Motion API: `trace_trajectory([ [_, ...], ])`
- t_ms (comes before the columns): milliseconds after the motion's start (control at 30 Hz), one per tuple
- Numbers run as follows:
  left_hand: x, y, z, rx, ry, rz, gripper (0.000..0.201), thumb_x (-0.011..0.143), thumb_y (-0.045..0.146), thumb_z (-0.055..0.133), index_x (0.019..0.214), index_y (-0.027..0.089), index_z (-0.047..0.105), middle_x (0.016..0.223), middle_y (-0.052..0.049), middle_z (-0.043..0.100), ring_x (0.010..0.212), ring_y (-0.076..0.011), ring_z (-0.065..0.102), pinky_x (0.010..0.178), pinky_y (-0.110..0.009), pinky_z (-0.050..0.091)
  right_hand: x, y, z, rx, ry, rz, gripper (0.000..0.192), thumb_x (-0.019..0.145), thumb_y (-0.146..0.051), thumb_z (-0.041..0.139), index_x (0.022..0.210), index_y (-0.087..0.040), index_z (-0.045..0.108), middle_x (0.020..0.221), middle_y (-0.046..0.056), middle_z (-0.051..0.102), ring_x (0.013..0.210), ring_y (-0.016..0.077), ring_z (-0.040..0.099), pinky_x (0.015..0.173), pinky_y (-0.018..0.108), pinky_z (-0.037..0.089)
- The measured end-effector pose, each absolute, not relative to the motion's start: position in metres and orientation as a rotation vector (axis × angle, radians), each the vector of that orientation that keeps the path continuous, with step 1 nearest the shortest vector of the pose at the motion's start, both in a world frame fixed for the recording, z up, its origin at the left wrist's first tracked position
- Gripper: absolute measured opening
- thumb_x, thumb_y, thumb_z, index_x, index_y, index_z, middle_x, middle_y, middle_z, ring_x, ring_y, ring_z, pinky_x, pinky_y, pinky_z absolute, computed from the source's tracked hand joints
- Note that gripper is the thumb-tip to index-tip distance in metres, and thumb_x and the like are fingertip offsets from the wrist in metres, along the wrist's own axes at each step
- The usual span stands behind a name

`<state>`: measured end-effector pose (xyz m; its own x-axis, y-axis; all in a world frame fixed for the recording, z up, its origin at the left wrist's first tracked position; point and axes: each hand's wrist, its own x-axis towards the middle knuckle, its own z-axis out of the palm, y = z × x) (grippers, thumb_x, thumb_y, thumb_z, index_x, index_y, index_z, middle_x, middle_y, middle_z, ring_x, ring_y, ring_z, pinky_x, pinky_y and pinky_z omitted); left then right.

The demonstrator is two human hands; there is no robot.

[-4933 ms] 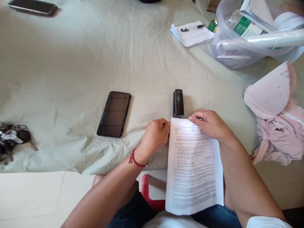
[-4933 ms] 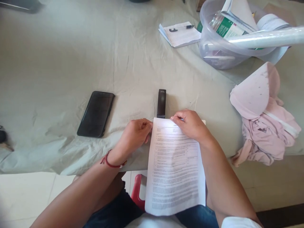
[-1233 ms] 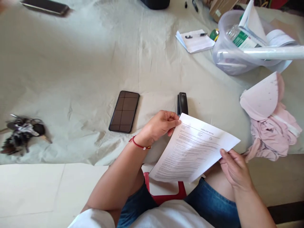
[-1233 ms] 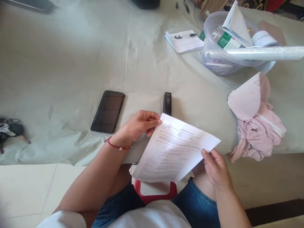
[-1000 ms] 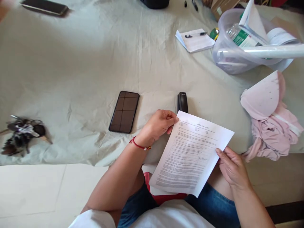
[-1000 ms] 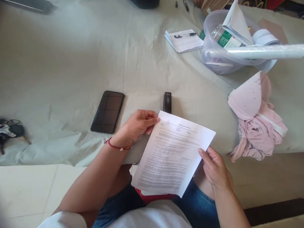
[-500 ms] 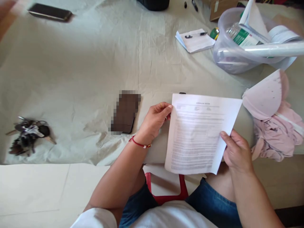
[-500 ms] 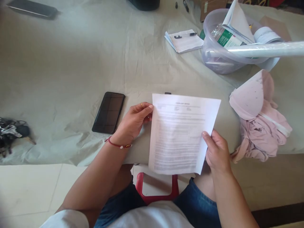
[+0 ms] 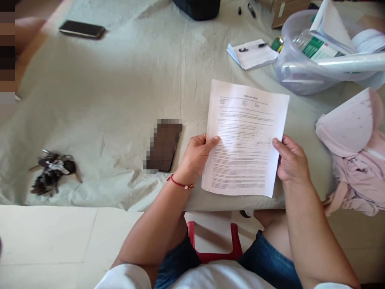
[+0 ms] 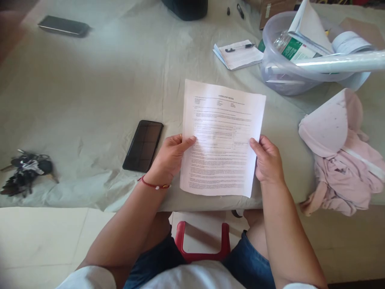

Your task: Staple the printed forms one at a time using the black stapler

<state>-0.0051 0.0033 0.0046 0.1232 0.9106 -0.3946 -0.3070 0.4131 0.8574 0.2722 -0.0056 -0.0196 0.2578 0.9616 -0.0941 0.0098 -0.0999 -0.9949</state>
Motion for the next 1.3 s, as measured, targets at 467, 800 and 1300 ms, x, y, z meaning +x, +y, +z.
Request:
trace_trajectory([
  [467, -0.004, 0.001, 0.005, 0.570, 1.141, 1.049, 0.020, 0.090, 0.038, 0.078, 0.087, 0.019, 0.071, 0.085, -0.005, 0.079, 0.082, -0.0200, 0.074, 0.076, -0.031, 0.057, 0.310, -0.006, -0.023, -1.480, -0.891, 1.107, 0.053, 0.060, -0.049, 0.108, 0.102, -0.025, 0.087, 0.112, 0.009, 0.088, 0.105, 0.0393, 0.084, 0.101, 0.066, 0.067],
  [800, -0.004, 0.003, -0.010, 0.707, 1.185, 1.215, 0.040, 0.078, 0.049, 0.092, 0.076, 0.020, 0.065, 0.071, 0.002, 0.063, 0.060, -0.0108, 0.051, 0.056, -0.025, 0.040, 0.323, 0.010, -0.020, -1.456, -0.803, 1.208, 0.064, 0.051, -0.044, 0.110, 0.106, -0.023, 0.086, 0.109, 0.010, 0.089, 0.106, 0.0372, 0.084, 0.101, 0.054, 0.068],
  [1300, -0.003, 0.005, -0.017, 0.602, 1.108, 1.290, 0.056, 0.070, 0.051, 0.100, 0.108, 0.020, 0.073, 0.106, -0.010, 0.086, 0.094, -0.0286, 0.081, 0.085, -0.042, 0.067, 0.320, 0.001, 0.003, -1.463, -0.774, 1.103, 0.061, 0.058, -0.040, 0.107, 0.111, -0.020, 0.086, 0.093, 0.007, 0.087, 0.092, 0.0339, 0.083, 0.089, 0.046, 0.069],
])
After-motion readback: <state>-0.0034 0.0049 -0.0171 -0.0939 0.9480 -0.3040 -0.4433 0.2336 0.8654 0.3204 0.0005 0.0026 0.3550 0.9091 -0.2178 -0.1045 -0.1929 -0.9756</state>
